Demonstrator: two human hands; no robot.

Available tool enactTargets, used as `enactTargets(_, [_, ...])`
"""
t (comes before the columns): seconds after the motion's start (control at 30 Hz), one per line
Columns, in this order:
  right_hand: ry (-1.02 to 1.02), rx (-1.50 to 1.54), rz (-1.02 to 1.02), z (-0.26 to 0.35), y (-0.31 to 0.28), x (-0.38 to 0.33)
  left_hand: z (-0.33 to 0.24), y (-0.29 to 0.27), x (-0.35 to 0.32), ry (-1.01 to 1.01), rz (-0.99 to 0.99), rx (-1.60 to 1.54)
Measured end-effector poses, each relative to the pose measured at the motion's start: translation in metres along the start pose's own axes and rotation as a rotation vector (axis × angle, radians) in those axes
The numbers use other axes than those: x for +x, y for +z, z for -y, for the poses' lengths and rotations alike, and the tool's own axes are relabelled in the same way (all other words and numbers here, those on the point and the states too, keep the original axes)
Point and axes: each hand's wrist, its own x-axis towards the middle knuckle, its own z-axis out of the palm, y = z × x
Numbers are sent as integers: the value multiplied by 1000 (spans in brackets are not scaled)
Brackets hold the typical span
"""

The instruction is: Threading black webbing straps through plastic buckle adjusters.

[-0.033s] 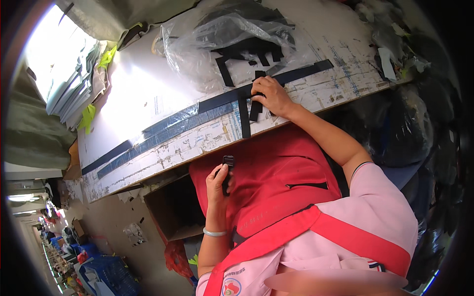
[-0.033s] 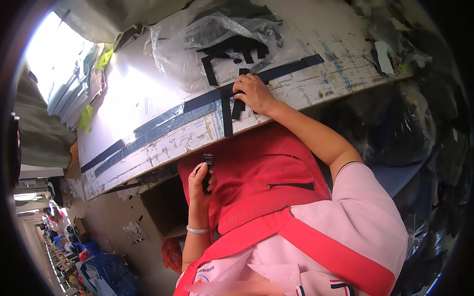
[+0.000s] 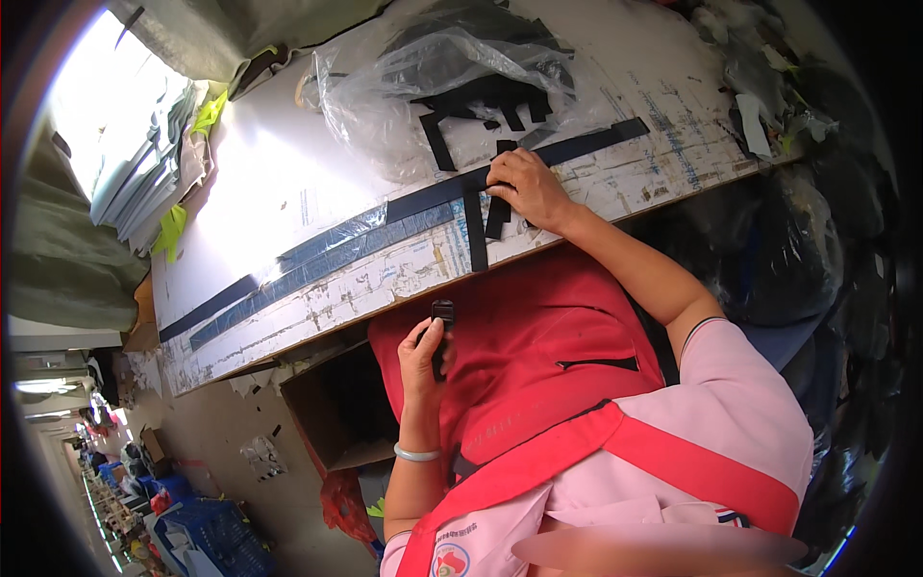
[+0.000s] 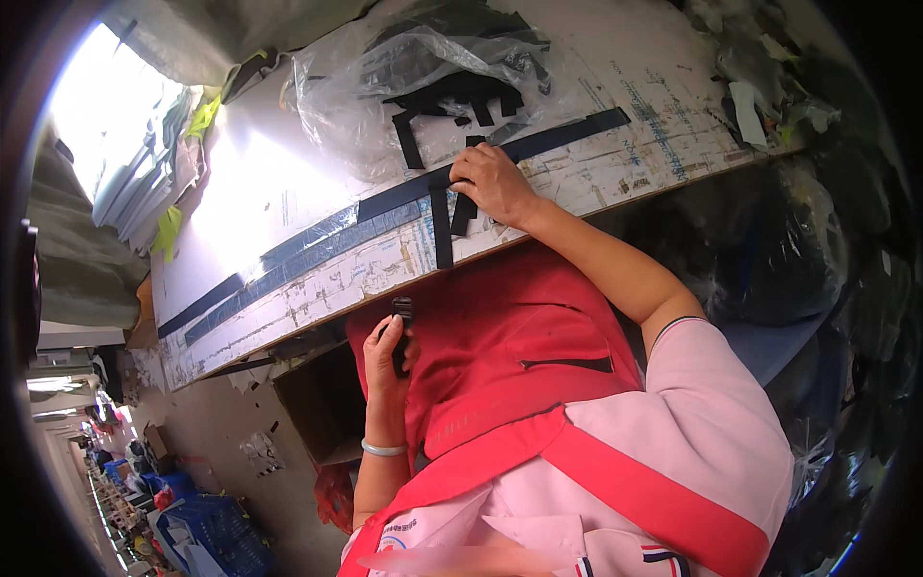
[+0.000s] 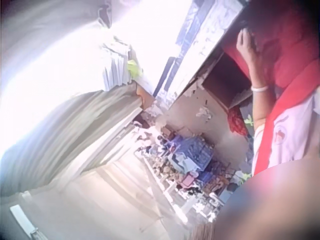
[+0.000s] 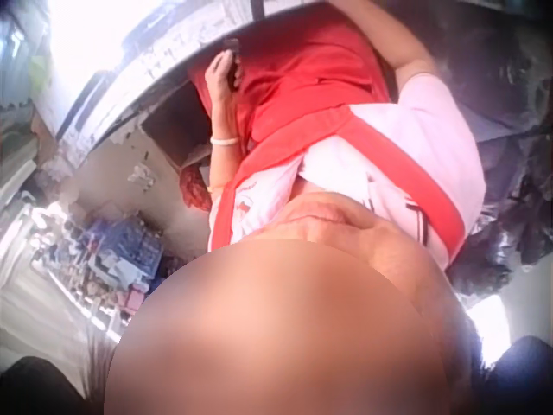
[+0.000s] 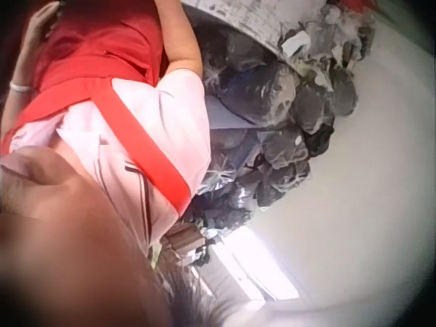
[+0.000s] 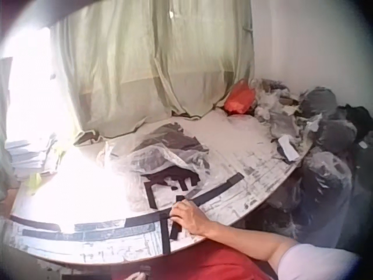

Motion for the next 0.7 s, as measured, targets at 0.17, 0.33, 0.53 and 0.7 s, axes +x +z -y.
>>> enactTargets(0.17, [451, 857, 266, 104, -41, 14, -24, 27, 9, 272, -41, 196])
enactTargets(0.33, [793, 1281, 489, 143, -29, -15, -24, 41, 16, 445, -141, 200])
enactTargets(0.53, [939, 1482, 454, 133, -9, -33, -10, 33, 16, 505, -213, 248])
enactTargets(0.7, [1017, 1772, 397, 145, 1, -42, -6, 24, 22, 845, -239, 571])
